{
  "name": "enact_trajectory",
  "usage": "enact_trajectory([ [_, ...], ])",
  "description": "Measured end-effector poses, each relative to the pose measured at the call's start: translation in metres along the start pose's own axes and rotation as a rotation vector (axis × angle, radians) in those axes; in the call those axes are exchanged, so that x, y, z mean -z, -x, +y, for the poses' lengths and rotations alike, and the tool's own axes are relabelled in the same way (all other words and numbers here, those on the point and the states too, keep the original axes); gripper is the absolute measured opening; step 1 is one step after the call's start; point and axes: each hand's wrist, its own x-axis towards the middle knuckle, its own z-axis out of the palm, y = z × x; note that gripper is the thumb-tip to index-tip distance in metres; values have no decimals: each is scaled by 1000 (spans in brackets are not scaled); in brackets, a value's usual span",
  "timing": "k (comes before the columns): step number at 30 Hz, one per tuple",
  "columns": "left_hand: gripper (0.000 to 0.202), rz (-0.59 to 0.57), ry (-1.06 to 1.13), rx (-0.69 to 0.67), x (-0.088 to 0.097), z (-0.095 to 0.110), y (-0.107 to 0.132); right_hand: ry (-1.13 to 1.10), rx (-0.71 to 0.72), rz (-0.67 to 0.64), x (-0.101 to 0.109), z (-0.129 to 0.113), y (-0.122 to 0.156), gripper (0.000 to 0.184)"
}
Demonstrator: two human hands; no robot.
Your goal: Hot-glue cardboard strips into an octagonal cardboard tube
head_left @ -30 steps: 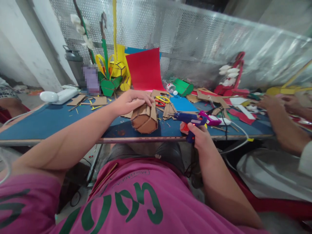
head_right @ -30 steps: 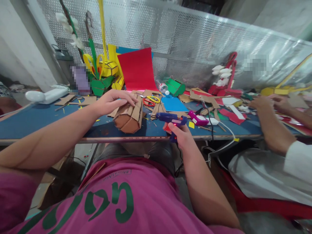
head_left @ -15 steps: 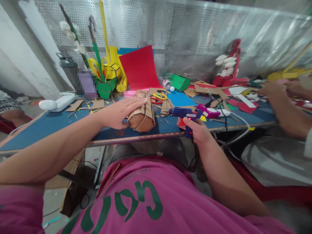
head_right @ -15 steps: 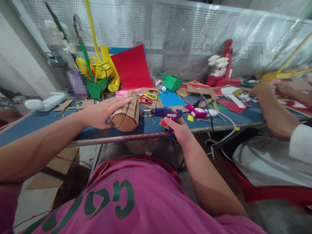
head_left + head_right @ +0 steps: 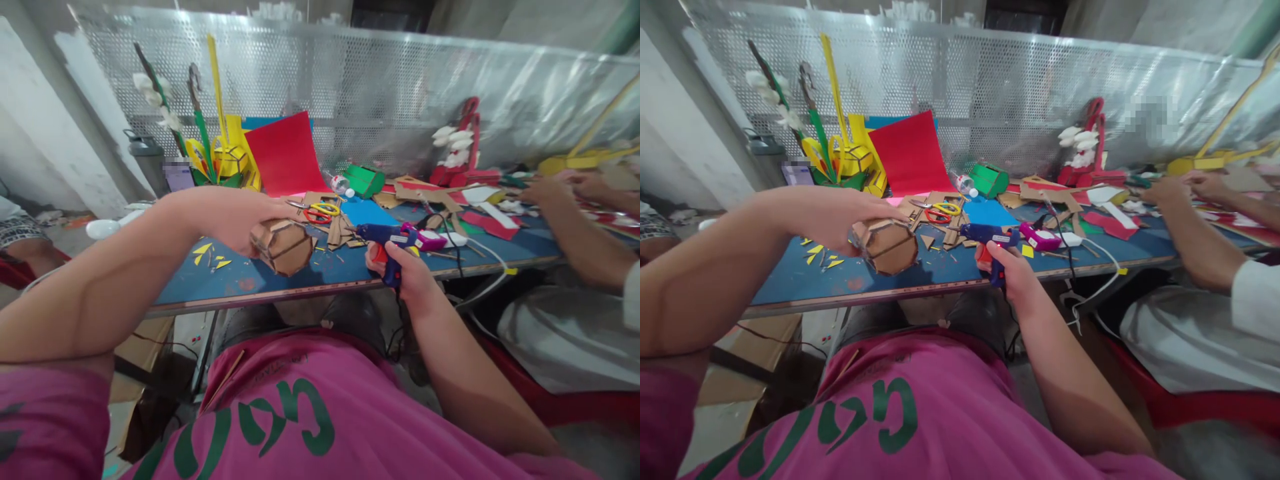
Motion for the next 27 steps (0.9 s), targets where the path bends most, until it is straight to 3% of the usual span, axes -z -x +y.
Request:
enact_trajectory([
  [1, 74, -100, 18, 7, 5, 2, 3, -2, -1, -5, 0, 0, 0, 63],
  [3, 78, -86, -13, 47, 6, 4, 12, -9, 5, 4, 0, 2, 1, 61],
  [5, 92, 158, -91, 114, -5, -1, 24, -16, 18, 24, 0, 5, 2, 59],
  [8, 111, 549, -168, 162, -40, -17, 43, -17, 28, 37, 0, 8, 3, 57],
  [10, 114, 700, -191, 133, -63, -30, 51, -11, 27, 41, 0, 8, 2, 57],
  [12, 107, 764, -214, 110, -79, -38, 53, -2, 23, 48, -1, 8, 1, 57],
  [15, 104, 797, -206, 23, -90, -40, 49, 3, 23, 69, -3, 7, 0, 57],
  [20, 119, 842, -153, 96, -101, -37, 44, -13, 21, 103, -5, 12, 3, 55],
  [27, 129, 815, -81, 82, -115, -47, 45, -12, -34, 147, -6, 18, 5, 57],
])
